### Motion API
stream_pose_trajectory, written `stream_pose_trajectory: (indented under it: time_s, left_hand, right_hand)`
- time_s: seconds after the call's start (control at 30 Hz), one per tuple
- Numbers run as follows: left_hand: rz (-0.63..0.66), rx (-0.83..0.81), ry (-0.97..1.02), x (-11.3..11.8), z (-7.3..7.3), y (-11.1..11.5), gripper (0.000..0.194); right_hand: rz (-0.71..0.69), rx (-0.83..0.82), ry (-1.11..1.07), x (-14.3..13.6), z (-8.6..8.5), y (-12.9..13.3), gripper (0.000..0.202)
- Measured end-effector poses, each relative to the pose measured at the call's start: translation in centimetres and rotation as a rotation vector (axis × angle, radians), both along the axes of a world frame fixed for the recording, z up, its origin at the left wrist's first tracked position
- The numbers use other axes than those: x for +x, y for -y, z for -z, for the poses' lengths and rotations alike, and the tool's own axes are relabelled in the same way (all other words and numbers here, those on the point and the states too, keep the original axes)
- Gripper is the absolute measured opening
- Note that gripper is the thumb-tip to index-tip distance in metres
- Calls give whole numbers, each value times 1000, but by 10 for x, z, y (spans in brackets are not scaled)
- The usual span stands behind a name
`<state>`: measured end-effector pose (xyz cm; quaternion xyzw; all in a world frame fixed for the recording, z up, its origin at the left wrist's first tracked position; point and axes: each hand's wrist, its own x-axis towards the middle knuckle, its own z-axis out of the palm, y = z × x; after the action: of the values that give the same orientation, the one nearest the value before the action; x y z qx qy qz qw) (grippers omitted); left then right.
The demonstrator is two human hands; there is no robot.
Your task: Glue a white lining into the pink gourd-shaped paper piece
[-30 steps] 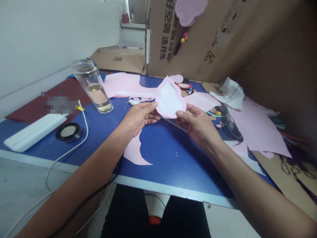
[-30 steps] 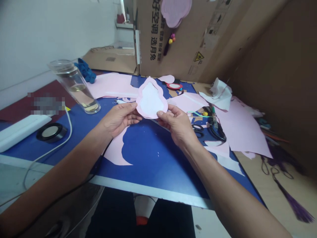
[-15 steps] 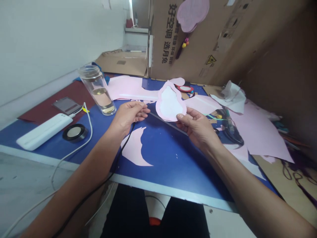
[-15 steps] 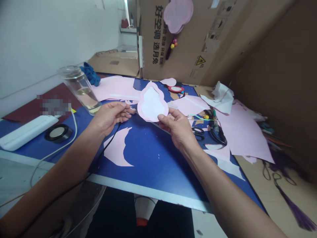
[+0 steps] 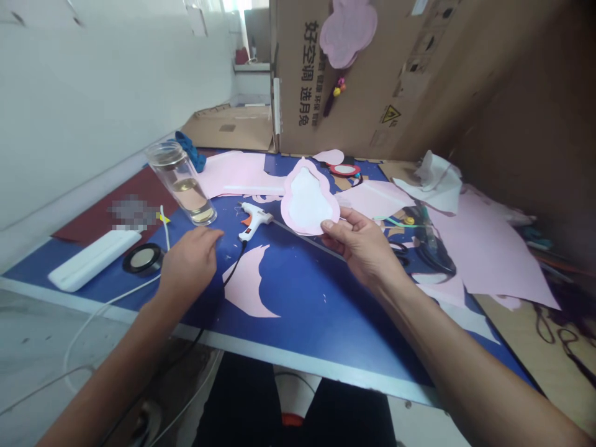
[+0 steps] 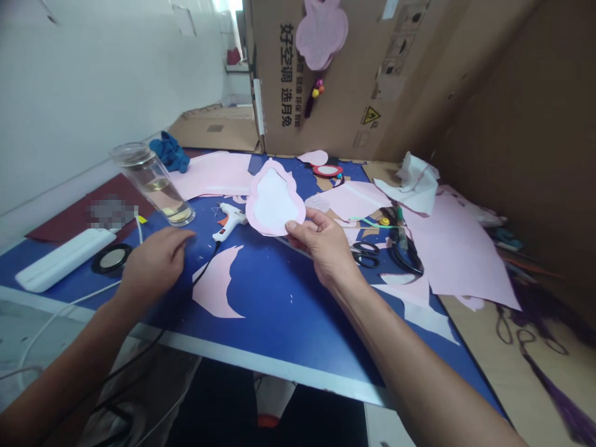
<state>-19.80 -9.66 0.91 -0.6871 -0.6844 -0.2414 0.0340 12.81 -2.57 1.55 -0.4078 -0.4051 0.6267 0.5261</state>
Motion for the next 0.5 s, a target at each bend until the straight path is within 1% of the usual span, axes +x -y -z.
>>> stream_pose_trajectory:
  time_s: [0.1,0.2,0.27,0.3,0.37,0.4,0.43,0.47,0.5]
  left_hand:
    - [13,-7,-61,-7,11,26,47]
    - [34,-28,-56,-13,22,56,55]
    - [37,8,-46,-17,30,77,65]
    - [47,40,-30,-19,34,88,73]
    - [51,34,15,-20,45,111,86]
    - [26,44,51,-18,50,124,88]
    - [-29,59,91,-15,56,137,87]
    - [-80,6,122,-10,62,151,89]
    - [-120,-5,143,-4,67,165,90]
  right_hand:
    - [2,-15,-28,0,-4,2,55]
    - [2,-2,-27,0,-6,3,52]
    - [-3,15,-24,1,-6,2,51]
    - [-5,23,-25,2,-6,2,51]
    - [-5,44,-26,4,-7,1,51]
    - [-3,57,-24,6,-8,1,51]
    - [4,71,-21,7,-9,1,52]
    - [14,83,-18,8,-10,0,53]
    - [27,92,-16,9,-11,0,54]
